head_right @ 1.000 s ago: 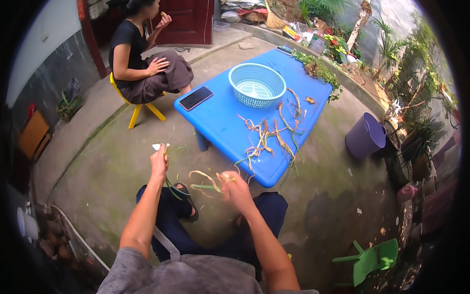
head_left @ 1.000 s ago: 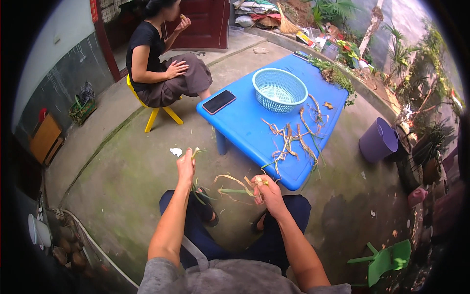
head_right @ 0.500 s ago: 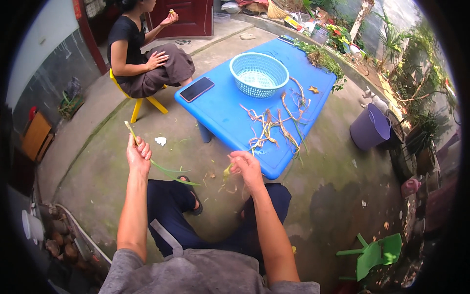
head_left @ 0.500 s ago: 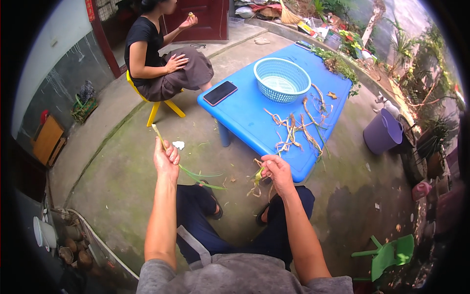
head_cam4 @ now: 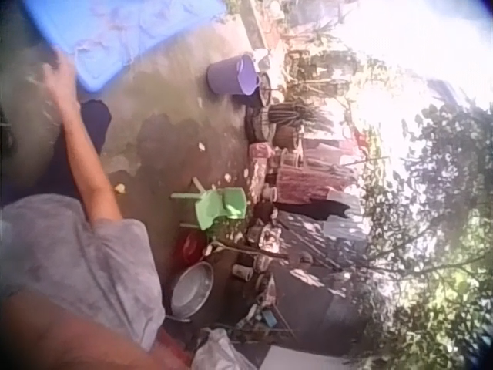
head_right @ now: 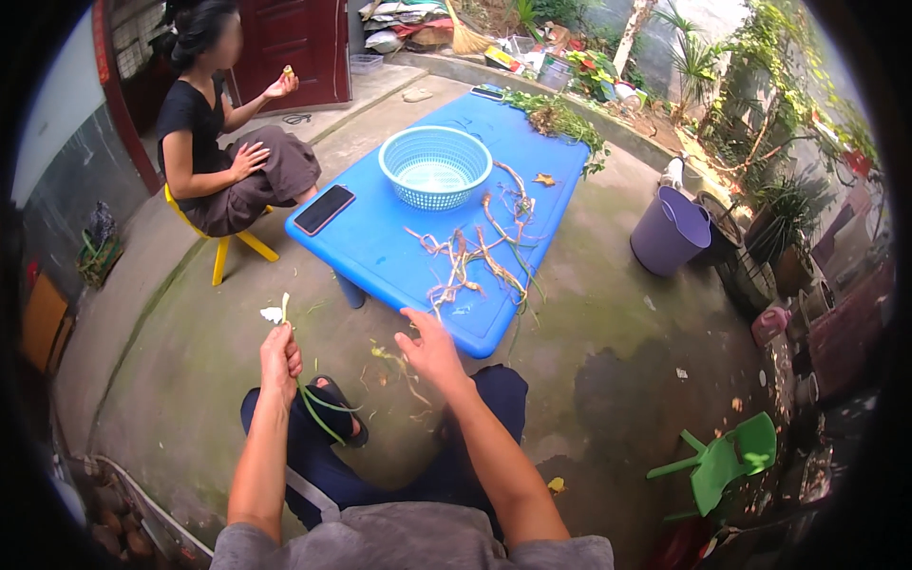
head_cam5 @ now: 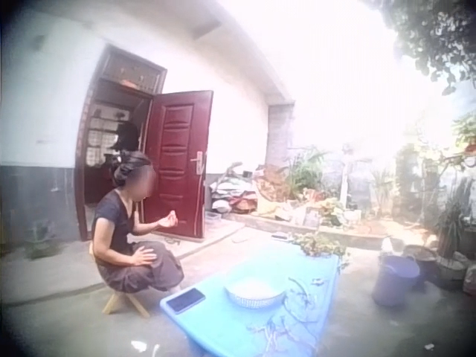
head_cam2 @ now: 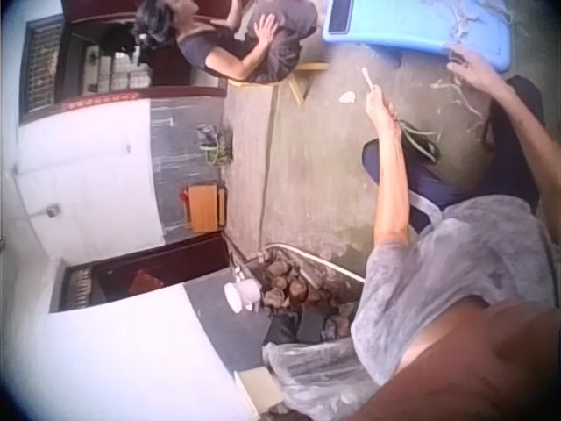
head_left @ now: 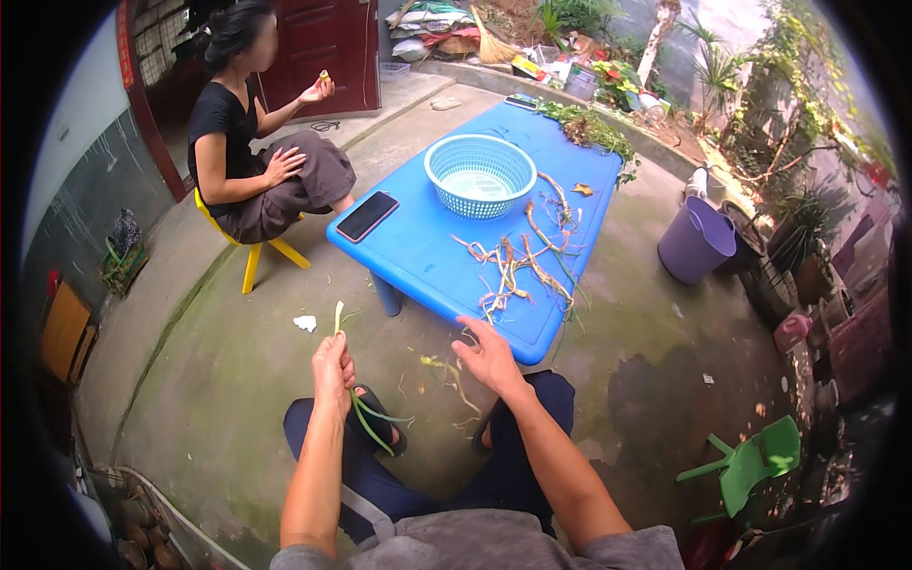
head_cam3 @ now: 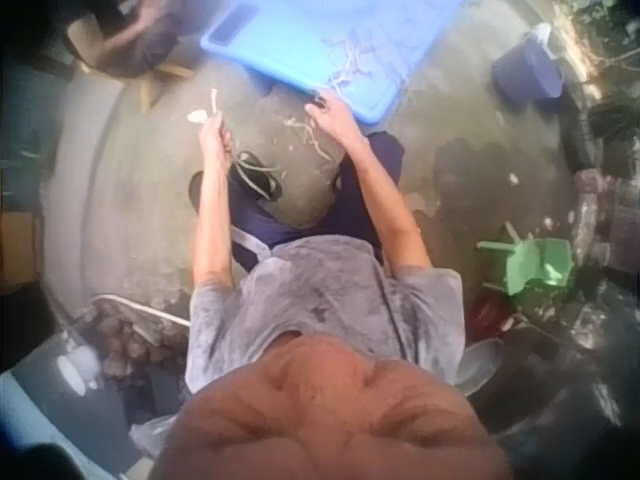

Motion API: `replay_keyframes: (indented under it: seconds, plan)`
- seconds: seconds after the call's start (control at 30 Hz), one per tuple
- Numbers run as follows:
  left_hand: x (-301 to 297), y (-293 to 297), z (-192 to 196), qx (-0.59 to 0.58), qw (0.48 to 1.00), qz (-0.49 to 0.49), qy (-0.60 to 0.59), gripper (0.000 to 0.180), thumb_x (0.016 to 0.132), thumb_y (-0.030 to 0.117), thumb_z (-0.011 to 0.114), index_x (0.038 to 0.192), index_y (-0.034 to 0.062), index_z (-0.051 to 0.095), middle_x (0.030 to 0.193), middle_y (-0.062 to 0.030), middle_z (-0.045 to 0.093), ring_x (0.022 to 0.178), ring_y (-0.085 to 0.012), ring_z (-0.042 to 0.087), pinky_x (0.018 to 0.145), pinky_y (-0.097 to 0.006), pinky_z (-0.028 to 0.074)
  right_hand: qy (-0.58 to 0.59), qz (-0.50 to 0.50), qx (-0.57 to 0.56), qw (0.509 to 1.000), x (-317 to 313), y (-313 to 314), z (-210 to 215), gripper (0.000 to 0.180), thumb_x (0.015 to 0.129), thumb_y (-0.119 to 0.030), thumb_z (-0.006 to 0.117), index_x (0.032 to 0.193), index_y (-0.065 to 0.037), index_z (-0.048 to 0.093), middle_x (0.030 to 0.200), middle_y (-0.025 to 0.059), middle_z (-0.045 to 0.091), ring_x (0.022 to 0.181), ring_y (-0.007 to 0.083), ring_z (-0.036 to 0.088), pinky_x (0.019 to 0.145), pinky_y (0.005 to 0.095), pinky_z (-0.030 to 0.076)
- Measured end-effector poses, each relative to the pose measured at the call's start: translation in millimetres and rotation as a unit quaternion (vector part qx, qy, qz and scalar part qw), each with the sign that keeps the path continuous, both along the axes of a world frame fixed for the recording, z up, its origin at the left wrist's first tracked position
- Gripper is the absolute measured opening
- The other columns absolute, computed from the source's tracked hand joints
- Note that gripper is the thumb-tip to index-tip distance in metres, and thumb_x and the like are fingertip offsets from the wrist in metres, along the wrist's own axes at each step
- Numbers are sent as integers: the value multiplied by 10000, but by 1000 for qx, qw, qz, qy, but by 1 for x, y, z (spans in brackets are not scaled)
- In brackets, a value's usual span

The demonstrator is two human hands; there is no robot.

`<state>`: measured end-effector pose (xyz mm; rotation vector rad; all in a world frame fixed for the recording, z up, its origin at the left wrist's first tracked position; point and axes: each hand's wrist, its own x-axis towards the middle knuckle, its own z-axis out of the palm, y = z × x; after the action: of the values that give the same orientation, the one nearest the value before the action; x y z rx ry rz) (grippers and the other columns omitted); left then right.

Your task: The person prepares green leafy vegetables by peeling and snapping the stalks by hand on a blue table.

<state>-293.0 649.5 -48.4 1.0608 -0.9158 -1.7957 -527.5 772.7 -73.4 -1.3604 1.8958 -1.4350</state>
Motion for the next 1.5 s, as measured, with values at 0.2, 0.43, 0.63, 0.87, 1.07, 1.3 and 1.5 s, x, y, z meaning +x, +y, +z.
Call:
replay_keyframes:
  seconds: [0.2, 0.43, 0.63, 0.87, 1.07, 1.3, 1.5]
  plan:
    - [-3, 17, -6, -8, 1000, -26, -16, 236, 877, 201, 586, 754, 157, 390, 548, 59, 320, 385, -44, 260, 344, -208, 179, 79, -216, 69, 971, -46, -4, -8, 204, 877, -230, 556, 928, -51, 641, 841, 101, 667, 702, 256, 645, 642, 342, 484]
    - [-9, 30, -23, 41, 999, -10, -33, 288, 894, 248, 589, 711, 157, 386, 504, 76, 293, 369, -43, 247, 355, -218, 169, 130, -251, 148, 948, -84, -43, -2, 331, 825, -366, 588, 877, -49, 665, 907, 180, 665, 828, 383, 633, 739, 477, 480]
    - [-13, 38, -16, 13, 998, -52, -38, 247, 910, 264, 571, 746, 132, 443, 513, 72, 322, 386, -38, 257, 367, -219, 179, 4, -254, 176, 951, -130, -54, -21, 345, 756, -391, 650, 774, -50, 699, 773, 174, 669, 737, 321, 646, 688, 422, 485]
    - [-26, 45, -20, -15, 989, -127, -77, 341, 944, 328, 526, 690, 106, 479, 550, 29, 438, 400, -53, 333, 373, -216, 228, 116, -231, 251, 933, -107, -69, -14, 349, 718, -390, 707, 790, -49, 689, 812, 179, 678, 819, 320, 655, 728, 408, 493]
    - [-33, 51, -13, -115, 978, -149, -89, 220, 935, 240, 561, 911, 34, 633, 707, -7, 607, 444, -18, 387, 391, -190, 279, -336, -98, 9, 937, -102, -52, -10, 179, 828, -217, 666, 795, -45, 632, 659, 12, 588, 501, 89, 500, 474, 234, 416]
    - [-87, 56, -7, -220, 955, -180, -88, 192, 854, 141, 676, 971, 9, 600, 841, -12, 652, 779, -49, 565, 683, -218, 454, -425, 48, -86, 900, -22, -19, 17, 135, 904, -170, 611, 935, -38, 612, 688, 2, 583, 529, 63, 517, 475, 193, 410]
    - [-83, 64, 2, -230, 930, -197, -206, 166, 841, 115, 665, 946, 16, 583, 773, -25, 654, 706, -65, 572, 642, -235, 457, -413, 145, -67, 897, -3, -6, 11, 335, 871, -118, 631, 1188, -74, 531, 1012, 10, 591, 792, 64, 554, 577, 205, 449]
